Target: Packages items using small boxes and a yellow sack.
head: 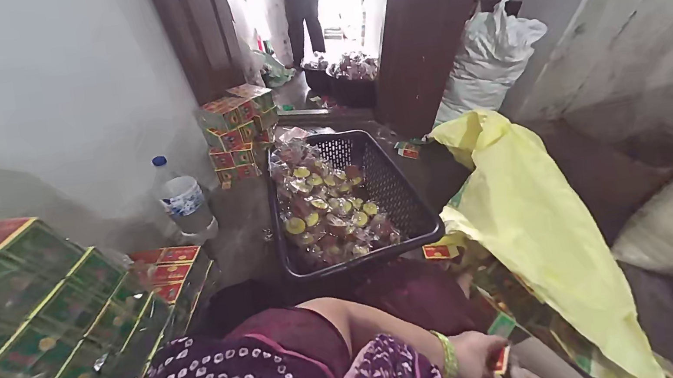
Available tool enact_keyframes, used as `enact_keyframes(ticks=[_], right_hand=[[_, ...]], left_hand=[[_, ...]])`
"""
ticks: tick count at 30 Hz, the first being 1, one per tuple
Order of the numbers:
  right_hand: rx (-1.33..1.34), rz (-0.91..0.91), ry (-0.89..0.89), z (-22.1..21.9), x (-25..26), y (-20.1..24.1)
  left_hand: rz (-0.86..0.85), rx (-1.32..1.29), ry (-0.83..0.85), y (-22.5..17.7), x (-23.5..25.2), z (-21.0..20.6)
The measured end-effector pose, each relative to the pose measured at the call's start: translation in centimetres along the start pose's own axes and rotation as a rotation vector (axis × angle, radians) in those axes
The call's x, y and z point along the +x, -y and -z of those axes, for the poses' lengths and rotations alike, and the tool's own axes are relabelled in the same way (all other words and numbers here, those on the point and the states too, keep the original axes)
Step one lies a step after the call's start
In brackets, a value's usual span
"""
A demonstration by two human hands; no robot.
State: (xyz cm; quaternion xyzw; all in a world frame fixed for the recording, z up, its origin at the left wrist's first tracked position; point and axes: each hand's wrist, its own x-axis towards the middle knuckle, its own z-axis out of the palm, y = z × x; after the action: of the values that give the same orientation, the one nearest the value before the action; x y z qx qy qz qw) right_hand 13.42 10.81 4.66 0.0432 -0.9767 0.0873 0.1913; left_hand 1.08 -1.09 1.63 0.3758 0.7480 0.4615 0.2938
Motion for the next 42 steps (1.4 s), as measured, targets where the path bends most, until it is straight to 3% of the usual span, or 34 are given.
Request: enact_keyframes(ticks=[5, 13, 16, 20, 23, 27, 30, 35, 38, 42], right_hand=[[-0.021, 0.094, 0.007, -0.3, 0.1, -0.6], [0.018, -0.016, 0.072, -0.5, 0.0, -1.0], [0.031, -0.009, -0.047, -0.2, -0.4, -1.4], [0.098, -0.044, -0.306, 0.7, -0.2, -2.3], [0.256, -0.242, -0.374, 1.0, -0.4, -2.6], [0.763, -0.449, -0.349, 0.5, -0.4, -3.1], [0.955, -0.348, -0.347, 0.4, -0.2, -3.2], [0.748, -0.11, -0.321, 0.2, -0.4, -3.1], [0.727, -0.06, -0.296, 0.1, -0.3, -2.7], [0.634, -0.049, -0.233, -0.1, -0.6, -2.3]], left_hand=[[-0.021, 0.035, 0.028, 1.2, 0.6, -0.4], [-0.021, 0.088, 0.071, 0.4, 0.1, -0.5], [0.009, 0.085, 0.051, -0.3, -0.1, -0.5], [-0.031, -0.053, -0.121, -1.1, -1.0, -0.1], [-0.151, -0.156, -0.247, -0.6, -1.4, -0.3], [-0.265, -0.138, -0.277, -0.6, -1.8, 0.1], [-0.308, -0.146, -0.282, -0.3, -2.1, 0.5], [-0.442, -0.131, -0.312, -0.2, -2.6, 0.7], [-0.594, -0.14, -0.326, 0.6, -2.3, 0.6], [-0.594, -0.151, -0.247, 0.3, -2.7, 0.4]])
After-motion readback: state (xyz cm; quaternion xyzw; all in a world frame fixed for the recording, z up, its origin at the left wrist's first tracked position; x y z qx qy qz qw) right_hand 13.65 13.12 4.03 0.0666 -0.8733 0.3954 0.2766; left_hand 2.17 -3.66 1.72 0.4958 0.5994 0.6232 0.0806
